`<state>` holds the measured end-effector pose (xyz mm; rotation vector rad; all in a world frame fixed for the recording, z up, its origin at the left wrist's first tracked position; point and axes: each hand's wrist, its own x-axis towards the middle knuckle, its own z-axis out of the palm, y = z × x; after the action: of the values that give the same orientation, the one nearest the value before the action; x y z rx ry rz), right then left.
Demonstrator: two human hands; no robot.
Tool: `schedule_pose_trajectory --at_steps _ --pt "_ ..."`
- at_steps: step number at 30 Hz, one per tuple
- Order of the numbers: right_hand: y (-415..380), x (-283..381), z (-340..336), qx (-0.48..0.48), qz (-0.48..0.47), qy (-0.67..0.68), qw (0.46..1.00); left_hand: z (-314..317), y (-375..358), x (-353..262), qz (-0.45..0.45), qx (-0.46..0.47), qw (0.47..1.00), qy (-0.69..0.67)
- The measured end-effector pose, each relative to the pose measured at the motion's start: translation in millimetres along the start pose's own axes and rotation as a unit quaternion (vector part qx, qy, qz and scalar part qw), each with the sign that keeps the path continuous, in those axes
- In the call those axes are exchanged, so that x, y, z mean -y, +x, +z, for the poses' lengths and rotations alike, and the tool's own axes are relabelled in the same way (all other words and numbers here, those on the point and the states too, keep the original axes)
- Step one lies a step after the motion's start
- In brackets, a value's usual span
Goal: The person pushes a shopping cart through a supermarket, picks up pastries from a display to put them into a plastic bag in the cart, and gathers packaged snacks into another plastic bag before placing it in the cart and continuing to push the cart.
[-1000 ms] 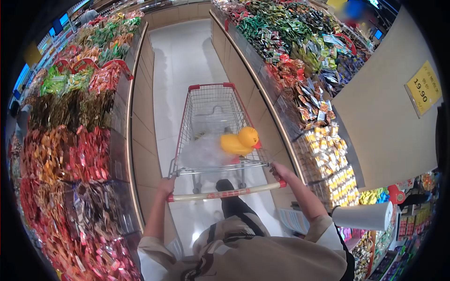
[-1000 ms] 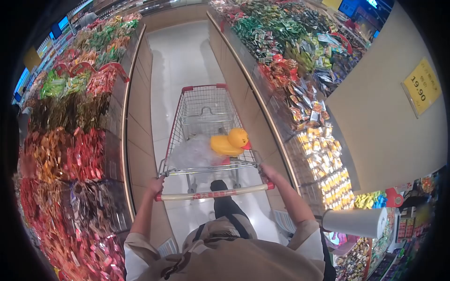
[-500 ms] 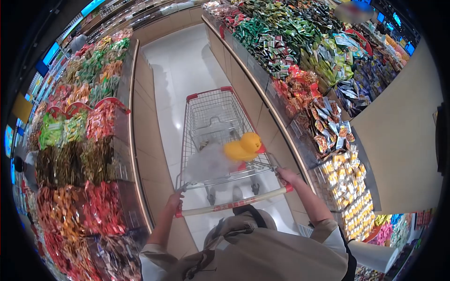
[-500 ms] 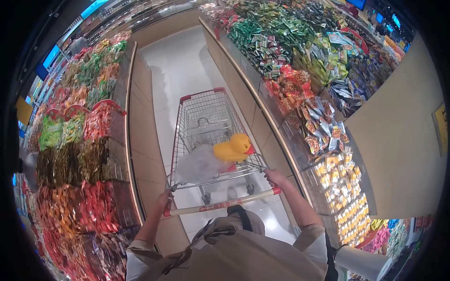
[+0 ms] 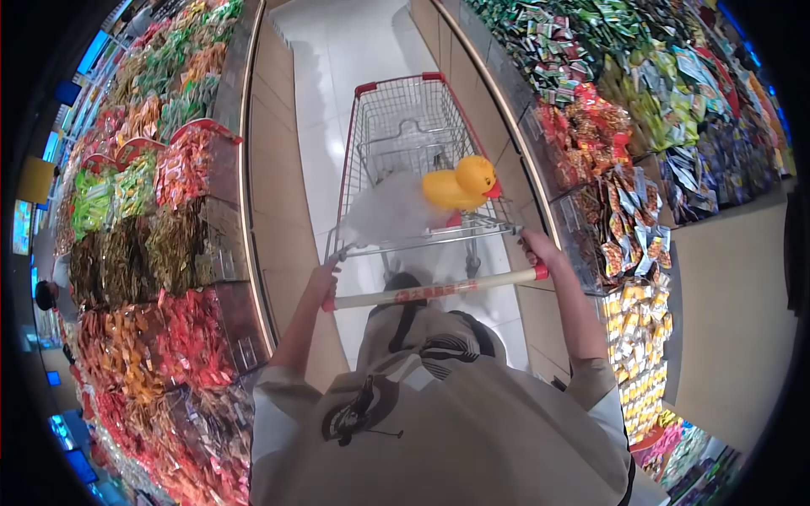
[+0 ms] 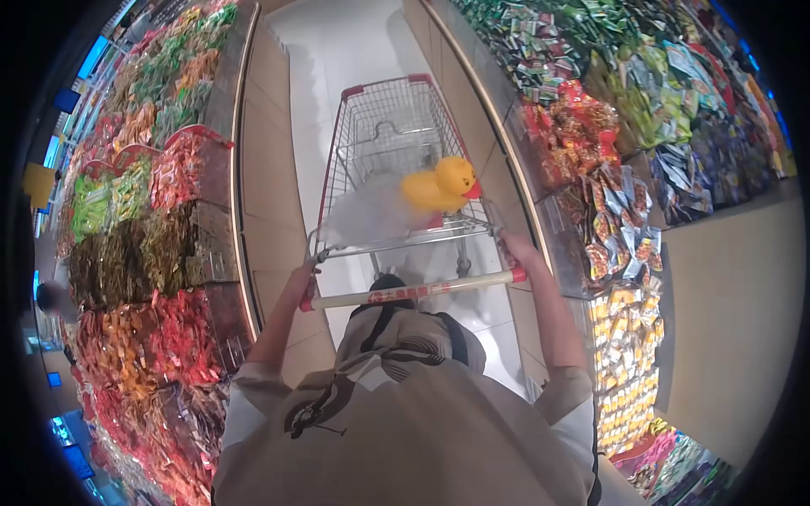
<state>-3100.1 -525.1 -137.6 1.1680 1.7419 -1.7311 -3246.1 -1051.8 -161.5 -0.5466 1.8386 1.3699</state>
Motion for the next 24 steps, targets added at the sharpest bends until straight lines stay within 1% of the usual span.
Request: schedule_pose_trajectory --at_steps 4,7,8,9,10,11,12,13,14,15,16,18,20,21,22,23,24 --pt "12 21 -1 -0.008 0.025 0.003 1.0 0 22 -17 -0.032 0.011 0.999 -0.032" --pt "17 40 0 -0.017 0.026 -0.009 0.999 1 30 -34 -0.033 -0.01 0.999 0.017" --pt "19 44 0 -0.024 0.021 -0.016 0.999 -8 53 -24 0.011 -0.007 0.994 0.111" --pt "23 46 0 -0.031 0.019 -0.025 0.999 -10 59 -26 0.129 -0.114 0.964 0.202" --pt "28 50 0 -0.035 0.023 -0.028 0.999 -9 67 -29 0.243 -0.216 0.901 0.287" --pt "30 53 2 -0.042 0.03 -0.029 0.998 -9 74 -32 0.349 -0.308 0.808 0.362" --pt "26 63 4 -0.049 0.036 -0.031 0.998 -8 73 -51 0.368 -0.276 0.828 0.322" --pt "28 72 6 -0.056 0.039 -0.032 0.997 -7 67 -91 0.387 -0.244 0.844 0.28" --pt "38 70 0 -0.034 0.043 -0.021 0.998 -6 66 -128 0.403 -0.211 0.858 0.236" --pt "41 72 0 -0.035 0.047 -0.018 0.998 -2 74 -158 0.396 -0.182 0.88 0.189" --pt "44 78 0 -0.037 0.049 -0.017 0.998 1 93 -185 0.387 -0.152 0.899 0.139" --pt "44 92 4 -0.043 0.054 -0.026 0.997 1 173 -228 0.363 -0.126 0.92 0.078" --pt "50 98 6 -0.064 0.052 -0.051 0.995 10 250 -281 0.47 -0.097 0.874 0.07" --pt "52 101 6 -0.077 0.051 -0.063 0.994 19 281 -317 0.419 -0.038 0.906 0.046" --pt "54 105 7 -0.079 0.059 -0.053 0.994 35 276 -357 0.316 0.035 0.948 0.03" --pt "55 109 9 -0.096 0.064 -0.075 0.99 46 323 -366 0.295 0.098 0.949 0.048" --pt "55 112 15 -0.118 0.069 -0.093 0.986 50 406 -349 0.308 0.141 0.897 0.285"
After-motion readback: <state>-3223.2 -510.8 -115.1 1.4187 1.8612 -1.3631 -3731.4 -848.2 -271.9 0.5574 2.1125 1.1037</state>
